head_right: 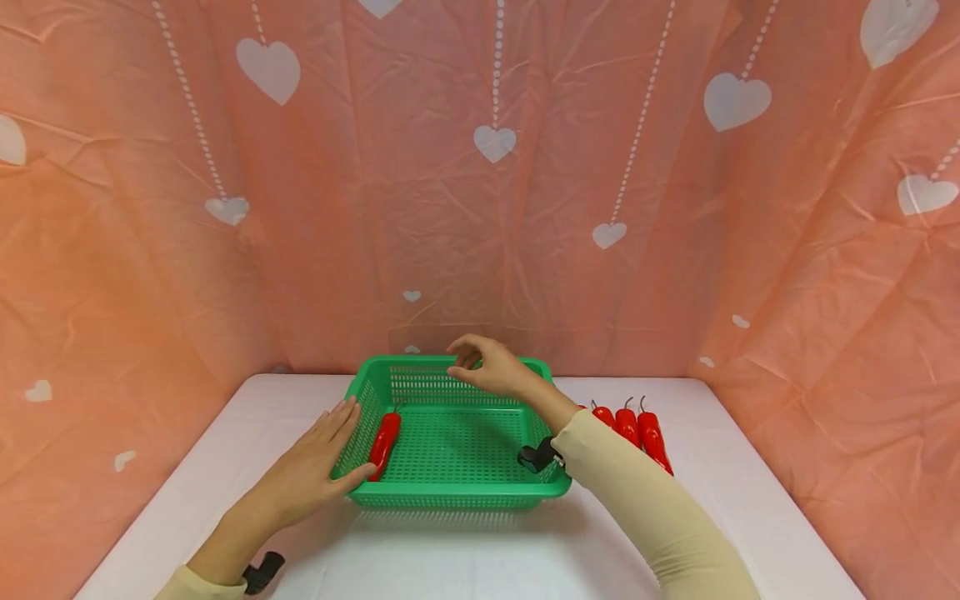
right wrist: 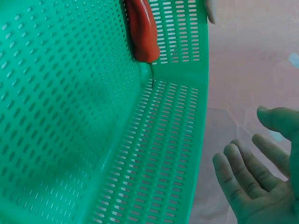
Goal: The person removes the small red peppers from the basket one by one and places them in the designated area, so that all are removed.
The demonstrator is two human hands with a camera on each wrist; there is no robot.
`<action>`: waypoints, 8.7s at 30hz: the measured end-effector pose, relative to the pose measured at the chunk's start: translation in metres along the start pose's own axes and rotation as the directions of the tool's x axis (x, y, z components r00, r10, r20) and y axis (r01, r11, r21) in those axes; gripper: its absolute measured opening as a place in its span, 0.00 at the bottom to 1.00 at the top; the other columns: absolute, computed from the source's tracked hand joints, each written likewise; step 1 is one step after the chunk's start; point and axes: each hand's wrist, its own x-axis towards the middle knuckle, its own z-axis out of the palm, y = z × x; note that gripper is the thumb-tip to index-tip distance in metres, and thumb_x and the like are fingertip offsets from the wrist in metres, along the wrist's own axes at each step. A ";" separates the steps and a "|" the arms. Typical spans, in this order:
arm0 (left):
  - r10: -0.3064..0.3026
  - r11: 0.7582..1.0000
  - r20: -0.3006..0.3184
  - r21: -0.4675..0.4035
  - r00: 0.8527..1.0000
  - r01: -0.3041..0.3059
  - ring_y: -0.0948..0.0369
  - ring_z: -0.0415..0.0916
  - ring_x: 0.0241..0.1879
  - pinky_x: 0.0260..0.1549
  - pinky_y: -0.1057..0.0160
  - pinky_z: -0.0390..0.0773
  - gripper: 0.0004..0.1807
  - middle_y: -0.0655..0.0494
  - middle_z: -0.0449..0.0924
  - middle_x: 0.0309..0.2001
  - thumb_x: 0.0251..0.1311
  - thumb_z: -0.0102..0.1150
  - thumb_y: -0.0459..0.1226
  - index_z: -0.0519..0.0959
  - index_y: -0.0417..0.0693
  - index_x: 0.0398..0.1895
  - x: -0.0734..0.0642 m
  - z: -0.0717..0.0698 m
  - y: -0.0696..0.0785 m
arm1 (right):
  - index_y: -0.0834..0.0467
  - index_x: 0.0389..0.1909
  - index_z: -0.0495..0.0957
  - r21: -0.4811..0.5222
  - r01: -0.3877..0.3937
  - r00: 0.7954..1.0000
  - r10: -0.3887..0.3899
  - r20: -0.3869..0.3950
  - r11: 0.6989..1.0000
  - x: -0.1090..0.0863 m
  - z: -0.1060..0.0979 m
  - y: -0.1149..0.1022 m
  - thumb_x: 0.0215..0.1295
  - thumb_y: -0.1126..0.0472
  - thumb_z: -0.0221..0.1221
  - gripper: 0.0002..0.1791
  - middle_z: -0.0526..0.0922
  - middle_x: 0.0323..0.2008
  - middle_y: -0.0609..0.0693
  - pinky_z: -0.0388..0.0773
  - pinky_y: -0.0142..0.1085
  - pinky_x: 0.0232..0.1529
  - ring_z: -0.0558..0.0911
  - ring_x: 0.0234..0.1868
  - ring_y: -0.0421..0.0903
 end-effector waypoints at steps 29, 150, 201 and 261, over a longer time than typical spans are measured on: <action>0.009 1.000 -0.019 0.014 1.000 -0.009 0.42 0.48 0.85 0.82 0.41 0.53 0.52 0.38 0.53 0.85 0.73 0.60 0.61 0.57 0.30 0.83 0.001 0.001 0.001 | 0.62 0.65 0.78 -0.050 -0.058 0.993 0.063 0.098 0.997 0.037 0.065 0.003 0.77 0.56 0.66 0.22 0.86 0.49 0.54 0.86 0.42 0.50 0.86 0.50 0.50; 0.046 0.998 -0.034 0.044 0.998 -0.044 0.41 0.50 0.84 0.82 0.41 0.54 0.51 0.36 0.55 0.84 0.76 0.55 0.62 0.58 0.30 0.82 0.002 0.000 -0.001 | 0.56 0.76 0.68 0.178 -0.244 0.937 0.185 0.296 0.953 0.049 0.098 -0.023 0.70 0.71 0.68 0.36 0.79 0.56 0.66 0.89 0.57 0.52 0.86 0.48 0.54; 0.040 0.999 -0.031 0.021 0.999 -0.039 0.41 0.47 0.85 0.82 0.39 0.53 0.52 0.36 0.52 0.85 0.77 0.53 0.63 0.55 0.30 0.83 0.001 0.000 -0.003 | 0.59 0.80 0.62 0.377 -0.170 0.984 0.177 0.016 0.911 -0.021 -0.016 -0.017 0.73 0.71 0.63 0.37 0.75 0.64 0.69 0.85 0.60 0.59 0.82 0.61 0.66; 0.037 0.999 -0.022 0.007 0.999 -0.036 0.42 0.46 0.85 0.83 0.40 0.51 0.51 0.37 0.50 0.85 0.77 0.53 0.62 0.54 0.32 0.84 0.001 0.003 -0.006 | 0.57 0.85 0.48 0.229 -0.423 0.840 0.474 -0.262 0.877 -0.194 -0.112 0.079 0.80 0.57 0.60 0.42 0.68 0.72 0.75 0.82 0.64 0.63 0.75 0.67 0.71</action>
